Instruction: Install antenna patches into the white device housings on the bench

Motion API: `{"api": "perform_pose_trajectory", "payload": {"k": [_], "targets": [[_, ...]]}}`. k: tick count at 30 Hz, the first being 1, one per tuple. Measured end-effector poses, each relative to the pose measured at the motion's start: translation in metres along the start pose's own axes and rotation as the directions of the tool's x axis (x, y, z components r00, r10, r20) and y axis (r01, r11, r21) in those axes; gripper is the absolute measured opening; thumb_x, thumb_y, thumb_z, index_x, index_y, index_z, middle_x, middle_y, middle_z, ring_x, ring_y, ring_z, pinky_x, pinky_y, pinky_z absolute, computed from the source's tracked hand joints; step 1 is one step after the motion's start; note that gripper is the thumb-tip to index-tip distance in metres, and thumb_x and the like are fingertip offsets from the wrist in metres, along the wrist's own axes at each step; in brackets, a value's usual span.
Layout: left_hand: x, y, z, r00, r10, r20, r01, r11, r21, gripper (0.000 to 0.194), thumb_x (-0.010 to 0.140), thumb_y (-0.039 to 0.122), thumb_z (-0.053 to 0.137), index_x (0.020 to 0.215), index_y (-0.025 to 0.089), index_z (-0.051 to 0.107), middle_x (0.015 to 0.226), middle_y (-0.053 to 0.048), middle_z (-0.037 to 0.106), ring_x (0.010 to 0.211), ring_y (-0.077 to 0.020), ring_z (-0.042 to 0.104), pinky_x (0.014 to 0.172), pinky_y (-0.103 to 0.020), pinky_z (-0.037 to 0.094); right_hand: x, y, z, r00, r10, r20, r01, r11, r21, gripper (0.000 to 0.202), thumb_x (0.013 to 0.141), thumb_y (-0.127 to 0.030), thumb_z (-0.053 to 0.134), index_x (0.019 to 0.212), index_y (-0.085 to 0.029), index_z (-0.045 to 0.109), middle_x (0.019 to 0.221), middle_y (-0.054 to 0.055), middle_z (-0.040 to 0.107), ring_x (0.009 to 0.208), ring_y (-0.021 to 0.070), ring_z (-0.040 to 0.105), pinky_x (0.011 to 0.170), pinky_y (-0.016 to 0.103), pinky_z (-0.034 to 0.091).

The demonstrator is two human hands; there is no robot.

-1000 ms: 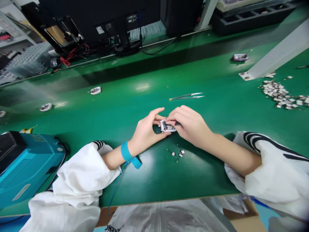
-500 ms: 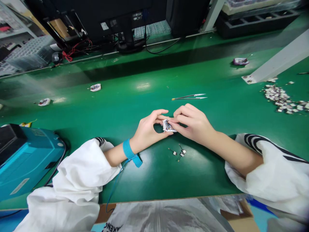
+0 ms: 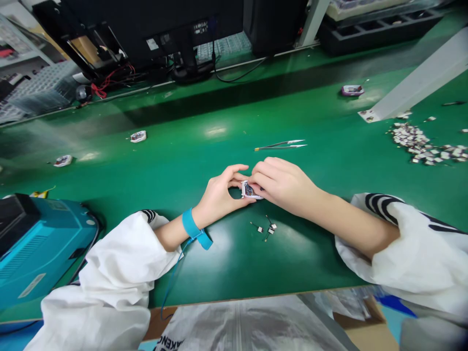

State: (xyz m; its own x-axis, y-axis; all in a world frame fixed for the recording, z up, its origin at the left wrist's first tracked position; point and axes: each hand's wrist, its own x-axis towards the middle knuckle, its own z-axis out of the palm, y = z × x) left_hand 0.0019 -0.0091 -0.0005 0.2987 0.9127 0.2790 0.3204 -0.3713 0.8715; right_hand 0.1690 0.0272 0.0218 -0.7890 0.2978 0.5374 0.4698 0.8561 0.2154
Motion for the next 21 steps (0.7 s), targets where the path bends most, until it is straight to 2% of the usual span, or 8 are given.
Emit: {"api": "perform_pose_trajectory", "payload": {"k": [7,11,14,16,18,20,21], "targets": [[0.004,-0.003,-0.003,0.999,-0.015,-0.044,0.015,1.000,-0.019,0.055,0.058,0.020,0.072,0.105,0.017,0.043,0.084,-0.002,0.061,0.077,-0.0104,0.060,0.076,-0.022,0.052,0.013,0.004,-0.003,0.988,-0.154,0.003,0.154,0.982,-0.107,0.024,0.080,-0.007,0.036,0.064,-0.012,0.054,0.060,0.005,0.047,0.060,0.0135,0.037,0.057,0.025,0.031],[0.011,-0.006,-0.004,0.997,-0.075,-0.034,0.073,0.996,-0.057,0.051,0.057,0.021,0.072,0.100,0.015,0.045,0.085,-0.002,0.060,0.077,-0.0105,0.060,0.074,-0.021,0.052,0.020,0.011,0.005,0.970,-0.220,0.106,0.227,0.973,-0.052,0.025,0.081,-0.007,0.034,0.074,-0.011,0.057,0.070,0.007,0.053,0.066,0.0139,0.042,0.062,0.027,0.033],[0.024,-0.010,-0.007,0.985,-0.166,-0.052,0.161,0.984,-0.075,0.052,0.055,0.023,0.073,0.099,0.015,0.045,0.085,-0.003,0.061,0.079,-0.0129,0.061,0.075,-0.024,0.052,0.023,0.021,0.013,0.966,-0.215,0.140,0.216,0.976,0.010,0.027,0.084,-0.013,0.033,0.075,-0.012,0.059,0.073,0.007,0.055,0.070,0.0148,0.045,0.062,0.028,0.035],[0.037,-0.017,-0.016,0.978,-0.187,-0.095,0.181,0.981,-0.069,0.055,0.057,0.026,0.073,0.101,0.016,0.043,0.087,-0.004,0.061,0.081,-0.0143,0.061,0.077,-0.027,0.052,0.021,0.038,0.017,0.977,-0.113,0.183,0.103,0.993,0.065,0.026,0.085,-0.016,0.034,0.085,-0.014,0.060,0.085,0.007,0.058,0.077,0.0158,0.047,0.066,0.029,0.037],[0.054,-0.031,-0.032,0.969,-0.171,-0.176,0.167,0.985,-0.042,0.056,0.060,0.029,0.070,0.105,0.016,0.040,0.091,-0.006,0.061,0.084,-0.0152,0.061,0.080,-0.030,0.050,0.013,0.068,0.020,0.960,0.140,0.243,-0.169,0.980,0.101,0.028,0.084,-0.014,0.036,0.102,-0.020,0.057,0.106,0.005,0.055,0.091,0.0160,0.046,0.078,0.030,0.038],[0.074,-0.052,-0.055,0.943,-0.160,-0.293,0.170,0.985,0.010,0.055,0.062,0.029,0.068,0.106,0.014,0.039,0.096,-0.009,0.059,0.089,-0.0163,0.059,0.085,-0.034,0.048,-0.001,0.108,0.021,0.846,0.464,0.264,-0.494,0.868,0.055,0.040,0.079,-0.005,0.037,0.113,-0.022,0.050,0.119,0.002,0.048,0.103,0.0154,0.042,0.090,0.030,0.035],[0.085,-0.063,-0.067,0.924,-0.160,-0.348,0.185,0.982,0.041,0.054,0.062,0.028,0.067,0.106,0.013,0.039,0.097,-0.010,0.059,0.089,-0.0171,0.059,0.086,-0.036,0.047,-0.010,0.130,0.021,0.782,0.575,0.241,-0.592,0.806,-0.003,0.045,0.076,-0.001,0.036,0.117,-0.017,0.046,0.119,0.006,0.047,0.104,0.0173,0.042,0.090,0.032,0.035]]}}
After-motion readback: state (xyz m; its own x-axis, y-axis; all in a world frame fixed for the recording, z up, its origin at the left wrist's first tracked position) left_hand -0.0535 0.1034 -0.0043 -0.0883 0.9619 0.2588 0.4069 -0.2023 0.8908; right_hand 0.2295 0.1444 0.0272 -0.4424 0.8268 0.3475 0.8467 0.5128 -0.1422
